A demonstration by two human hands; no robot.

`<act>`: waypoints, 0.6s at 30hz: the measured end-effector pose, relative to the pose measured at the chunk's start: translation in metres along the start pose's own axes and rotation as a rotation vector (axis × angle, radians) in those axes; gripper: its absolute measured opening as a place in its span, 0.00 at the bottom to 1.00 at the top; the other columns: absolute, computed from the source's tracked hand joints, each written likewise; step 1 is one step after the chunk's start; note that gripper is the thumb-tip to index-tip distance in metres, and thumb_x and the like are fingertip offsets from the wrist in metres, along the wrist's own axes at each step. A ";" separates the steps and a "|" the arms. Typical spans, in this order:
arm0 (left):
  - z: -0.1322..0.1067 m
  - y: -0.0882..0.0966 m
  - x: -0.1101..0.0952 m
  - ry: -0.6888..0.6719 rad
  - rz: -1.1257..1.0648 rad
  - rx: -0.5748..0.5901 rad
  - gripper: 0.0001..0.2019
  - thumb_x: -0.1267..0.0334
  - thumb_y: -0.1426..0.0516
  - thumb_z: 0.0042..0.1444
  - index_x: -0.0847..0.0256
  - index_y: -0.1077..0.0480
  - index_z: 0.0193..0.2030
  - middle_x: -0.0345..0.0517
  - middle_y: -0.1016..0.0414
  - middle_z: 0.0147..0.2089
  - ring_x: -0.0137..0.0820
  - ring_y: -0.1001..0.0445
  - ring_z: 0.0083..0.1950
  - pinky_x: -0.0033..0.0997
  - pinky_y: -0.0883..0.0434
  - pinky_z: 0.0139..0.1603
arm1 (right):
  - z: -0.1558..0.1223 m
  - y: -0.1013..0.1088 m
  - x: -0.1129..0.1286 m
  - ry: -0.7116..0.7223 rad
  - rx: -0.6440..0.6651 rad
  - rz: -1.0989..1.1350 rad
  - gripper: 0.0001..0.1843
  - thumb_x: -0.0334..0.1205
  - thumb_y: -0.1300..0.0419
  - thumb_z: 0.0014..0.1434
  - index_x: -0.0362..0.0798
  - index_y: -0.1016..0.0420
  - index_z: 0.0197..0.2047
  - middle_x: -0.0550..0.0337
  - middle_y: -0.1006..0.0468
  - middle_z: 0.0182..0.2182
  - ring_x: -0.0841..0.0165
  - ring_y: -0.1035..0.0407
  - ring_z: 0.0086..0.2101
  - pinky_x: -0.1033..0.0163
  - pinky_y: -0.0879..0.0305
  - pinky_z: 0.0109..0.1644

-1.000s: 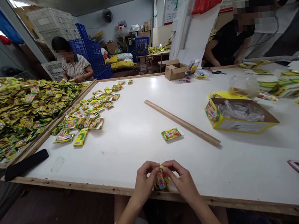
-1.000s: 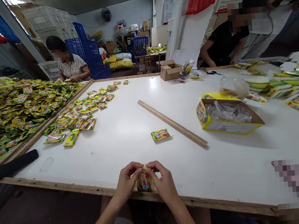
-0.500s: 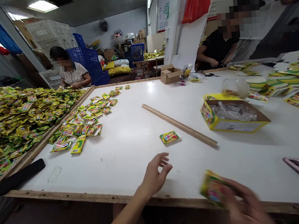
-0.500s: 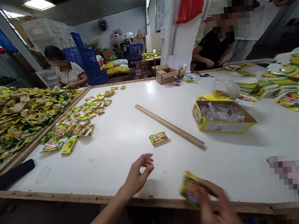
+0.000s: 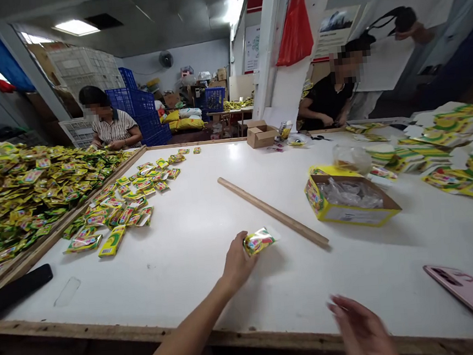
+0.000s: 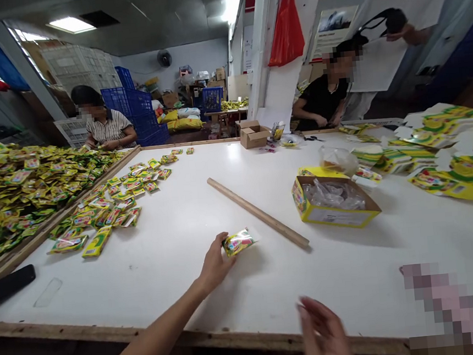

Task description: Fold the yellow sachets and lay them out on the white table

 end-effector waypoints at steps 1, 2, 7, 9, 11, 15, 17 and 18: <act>-0.017 0.006 -0.003 -0.013 -0.067 -0.040 0.31 0.69 0.41 0.51 0.57 0.46 0.62 0.53 0.34 0.60 0.41 0.34 0.59 0.44 0.36 0.60 | -0.002 -0.029 0.002 -0.023 0.090 0.090 0.27 0.58 0.37 0.53 0.47 0.31 0.47 0.50 0.26 0.47 0.56 0.28 0.44 0.57 0.29 0.45; -0.034 0.013 -0.005 -0.034 -0.125 -0.072 0.31 0.68 0.40 0.52 0.57 0.46 0.62 0.52 0.36 0.60 0.41 0.35 0.60 0.44 0.37 0.61 | -0.004 -0.055 0.006 -0.039 0.150 0.170 0.28 0.58 0.37 0.53 0.48 0.33 0.49 0.49 0.27 0.48 0.56 0.28 0.45 0.57 0.29 0.45; -0.096 0.034 -0.006 -0.002 -0.288 -0.063 0.34 0.68 0.37 0.49 0.56 0.46 0.62 0.53 0.38 0.60 0.42 0.38 0.62 0.47 0.41 0.64 | -0.020 -0.142 0.030 -0.051 0.433 0.322 0.27 0.53 0.39 0.57 0.49 0.41 0.54 0.48 0.25 0.45 0.58 0.27 0.43 0.57 0.27 0.43; -0.104 0.040 -0.002 0.032 -0.339 -0.043 0.37 0.66 0.35 0.48 0.55 0.47 0.63 0.52 0.36 0.58 0.42 0.36 0.60 0.46 0.39 0.62 | -0.028 -0.153 0.034 -0.019 0.521 0.288 0.25 0.52 0.41 0.60 0.50 0.41 0.54 0.49 0.25 0.45 0.59 0.27 0.42 0.58 0.27 0.43; -0.106 0.047 0.003 0.067 -0.378 -0.038 0.34 0.65 0.38 0.52 0.53 0.47 0.63 0.49 0.34 0.55 0.39 0.32 0.54 0.43 0.35 0.57 | -0.036 -0.157 0.034 0.017 0.610 0.240 0.25 0.51 0.43 0.61 0.50 0.43 0.56 0.50 0.25 0.45 0.60 0.27 0.42 0.58 0.27 0.43; -0.106 0.055 0.012 0.108 -0.447 0.027 0.22 0.65 0.44 0.58 0.53 0.42 0.59 0.44 0.32 0.42 0.33 0.28 0.42 0.35 0.30 0.45 | -0.047 -0.159 0.026 0.006 0.732 0.213 0.24 0.50 0.43 0.62 0.52 0.45 0.56 0.52 0.24 0.45 0.61 0.27 0.43 0.60 0.27 0.42; -0.107 0.055 0.016 0.126 -0.503 0.092 0.20 0.64 0.45 0.59 0.53 0.41 0.58 0.43 0.33 0.40 0.32 0.28 0.41 0.31 0.29 0.40 | -0.049 -0.159 0.024 0.003 0.739 0.221 0.22 0.49 0.41 0.61 0.52 0.41 0.54 0.53 0.24 0.44 0.61 0.27 0.43 0.60 0.28 0.43; -0.108 0.055 0.017 0.140 -0.529 0.119 0.19 0.64 0.45 0.59 0.53 0.41 0.57 0.44 0.33 0.41 0.33 0.28 0.41 0.30 0.29 0.38 | -0.048 -0.160 0.024 0.004 0.736 0.218 0.21 0.49 0.41 0.60 0.52 0.39 0.53 0.53 0.23 0.43 0.61 0.27 0.43 0.60 0.28 0.44</act>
Point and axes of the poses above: each hand's wrist, its own z-axis towards the middle knuckle, its own y-axis out of the back of the hand, x = y × z, the point moved 6 cm from there along z, towards the middle knuckle
